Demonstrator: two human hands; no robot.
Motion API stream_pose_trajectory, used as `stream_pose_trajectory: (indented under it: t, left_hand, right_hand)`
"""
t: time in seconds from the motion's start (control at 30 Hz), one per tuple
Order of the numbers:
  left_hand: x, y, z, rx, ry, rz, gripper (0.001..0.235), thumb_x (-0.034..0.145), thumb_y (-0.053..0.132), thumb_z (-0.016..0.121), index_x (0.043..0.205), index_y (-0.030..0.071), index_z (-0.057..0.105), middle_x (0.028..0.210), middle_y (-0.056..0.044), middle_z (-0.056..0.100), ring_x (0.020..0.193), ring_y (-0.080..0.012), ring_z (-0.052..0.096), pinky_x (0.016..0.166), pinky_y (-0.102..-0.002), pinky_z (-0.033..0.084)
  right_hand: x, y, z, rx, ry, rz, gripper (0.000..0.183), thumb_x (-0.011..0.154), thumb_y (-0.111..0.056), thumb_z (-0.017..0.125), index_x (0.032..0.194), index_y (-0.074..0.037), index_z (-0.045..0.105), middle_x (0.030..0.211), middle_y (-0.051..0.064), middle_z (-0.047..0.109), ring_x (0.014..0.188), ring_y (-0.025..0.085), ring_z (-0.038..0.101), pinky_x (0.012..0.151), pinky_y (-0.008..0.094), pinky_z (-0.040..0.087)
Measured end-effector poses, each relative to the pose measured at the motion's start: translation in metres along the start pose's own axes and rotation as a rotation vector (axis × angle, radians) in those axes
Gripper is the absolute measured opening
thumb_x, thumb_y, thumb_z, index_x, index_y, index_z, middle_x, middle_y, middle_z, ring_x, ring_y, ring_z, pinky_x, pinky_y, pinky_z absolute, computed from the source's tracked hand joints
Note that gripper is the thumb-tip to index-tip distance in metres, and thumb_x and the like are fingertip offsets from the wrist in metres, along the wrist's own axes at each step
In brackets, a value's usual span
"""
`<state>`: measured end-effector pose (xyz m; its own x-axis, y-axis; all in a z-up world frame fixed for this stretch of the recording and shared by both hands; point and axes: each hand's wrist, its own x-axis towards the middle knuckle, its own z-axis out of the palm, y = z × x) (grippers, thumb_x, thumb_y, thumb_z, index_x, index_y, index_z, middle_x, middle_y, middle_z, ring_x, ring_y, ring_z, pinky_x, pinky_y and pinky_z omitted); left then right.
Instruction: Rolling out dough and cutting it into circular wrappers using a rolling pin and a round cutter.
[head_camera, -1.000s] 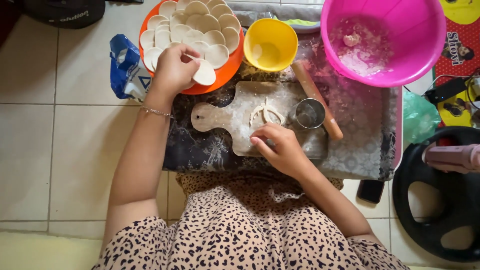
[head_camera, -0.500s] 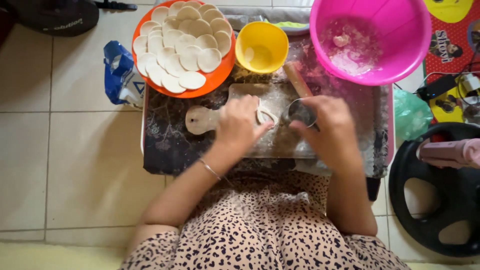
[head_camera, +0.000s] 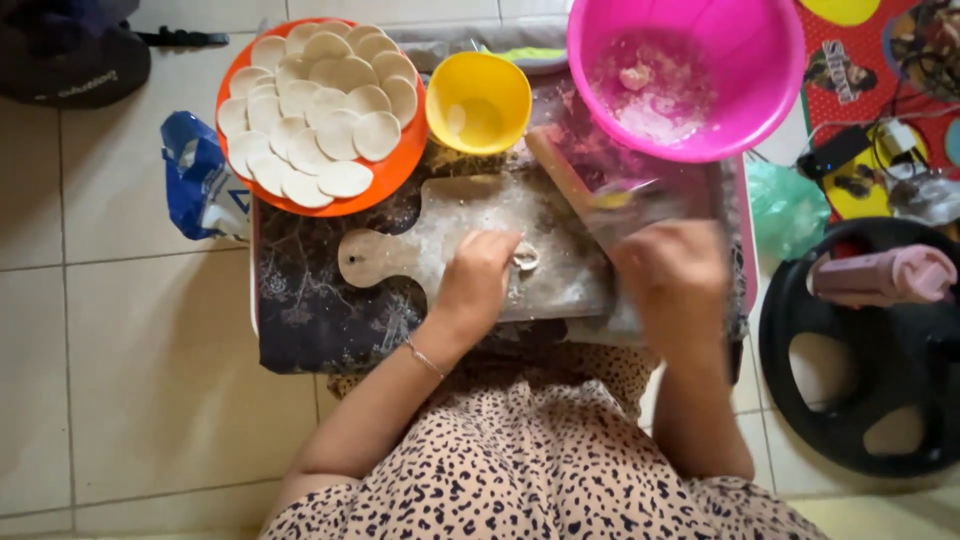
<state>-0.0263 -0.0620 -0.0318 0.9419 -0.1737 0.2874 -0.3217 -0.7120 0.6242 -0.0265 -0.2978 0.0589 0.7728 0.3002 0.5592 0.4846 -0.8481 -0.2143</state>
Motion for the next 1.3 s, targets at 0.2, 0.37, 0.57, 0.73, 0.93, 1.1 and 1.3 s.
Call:
stream_pose_trajectory:
  t: [0.2, 0.37, 0.57, 0.73, 0.93, 1.1, 1.3]
  left_hand:
    - [0.02, -0.021, -0.01, -0.193, -0.071, -0.106, 0.022, 0.084, 0.009, 0.072, 0.105, 0.016, 0.073, 0.089, -0.006, 0.074, 0.09, -0.0299, 0.072, 0.084, -0.041, 0.057]
    - [0.048, -0.03, -0.032, -0.292, -0.075, -0.224, 0.023, 0.079, 0.008, 0.08, 0.1, 0.016, 0.077, 0.084, -0.005, 0.074, 0.081, -0.0226, 0.075, 0.067, -0.028, 0.062]
    - [0.029, -0.019, -0.036, -0.275, -0.1, -0.068, 0.026, 0.089, 0.023, 0.076, 0.113, 0.013, 0.075, 0.102, -0.012, 0.074, 0.102, -0.0306, 0.072, 0.087, -0.039, 0.057]
    - [0.013, -0.001, -0.046, -0.052, 0.019, -0.017, 0.041, 0.088, 0.011, 0.074, 0.124, -0.006, 0.065, 0.126, -0.022, 0.069, 0.115, -0.0304, 0.067, 0.102, -0.036, 0.054]
    - [0.002, 0.003, -0.043, -0.095, -0.005, -0.161, 0.035, 0.088, -0.002, 0.065, 0.123, -0.005, 0.066, 0.113, -0.02, 0.073, 0.099, -0.0285, 0.07, 0.092, -0.033, 0.059]
    - [-0.003, 0.021, -0.051, -0.338, 0.049, -0.176, 0.034, 0.086, -0.002, 0.059, 0.119, -0.004, 0.067, 0.11, -0.018, 0.074, 0.086, -0.0274, 0.072, 0.077, -0.033, 0.057]
    - [-0.004, 0.014, -0.06, -0.346, 0.168, -0.175, 0.035, 0.084, -0.009, 0.059, 0.117, -0.005, 0.067, 0.104, -0.016, 0.074, 0.085, -0.0221, 0.071, 0.075, -0.03, 0.059]
  right_hand:
    - [-0.013, 0.094, 0.021, -0.171, -0.036, 0.154, 0.012, 0.09, -0.012, 0.085, 0.096, -0.008, 0.076, 0.095, 0.008, 0.065, 0.092, 0.029, 0.063, 0.086, 0.04, 0.052]
    - [-0.011, 0.098, 0.031, -0.211, -0.13, 0.187, 0.013, 0.089, -0.014, 0.083, 0.098, -0.007, 0.077, 0.098, 0.01, 0.066, 0.097, 0.03, 0.063, 0.087, 0.041, 0.053]
    - [0.021, 0.092, 0.009, -0.302, -0.202, 0.058, 0.011, 0.093, -0.019, 0.081, 0.098, -0.011, 0.075, 0.091, 0.009, 0.066, 0.092, 0.031, 0.065, 0.087, 0.043, 0.053]
    - [0.128, 0.106, 0.033, -0.101, -0.068, -0.139, 0.01, 0.088, 0.003, 0.08, 0.094, -0.001, 0.074, 0.097, 0.011, 0.072, 0.087, 0.029, 0.063, 0.081, 0.04, 0.052]
    - [0.176, 0.153, 0.14, -0.178, -0.708, 0.048, 0.028, 0.101, -0.006, 0.066, 0.127, -0.009, 0.075, 0.121, 0.012, 0.075, 0.083, 0.023, 0.075, 0.078, 0.033, 0.065]
    - [0.165, 0.173, 0.172, -0.536, -0.538, -0.137, 0.012, 0.081, -0.004, 0.072, 0.092, -0.003, 0.078, 0.093, 0.015, 0.072, 0.073, 0.032, 0.072, 0.065, 0.047, 0.063]
    - [0.176, 0.181, 0.175, -0.214, -0.563, 0.341, 0.013, 0.083, 0.008, 0.068, 0.091, 0.001, 0.075, 0.087, 0.023, 0.07, 0.067, 0.035, 0.067, 0.07, 0.048, 0.06]
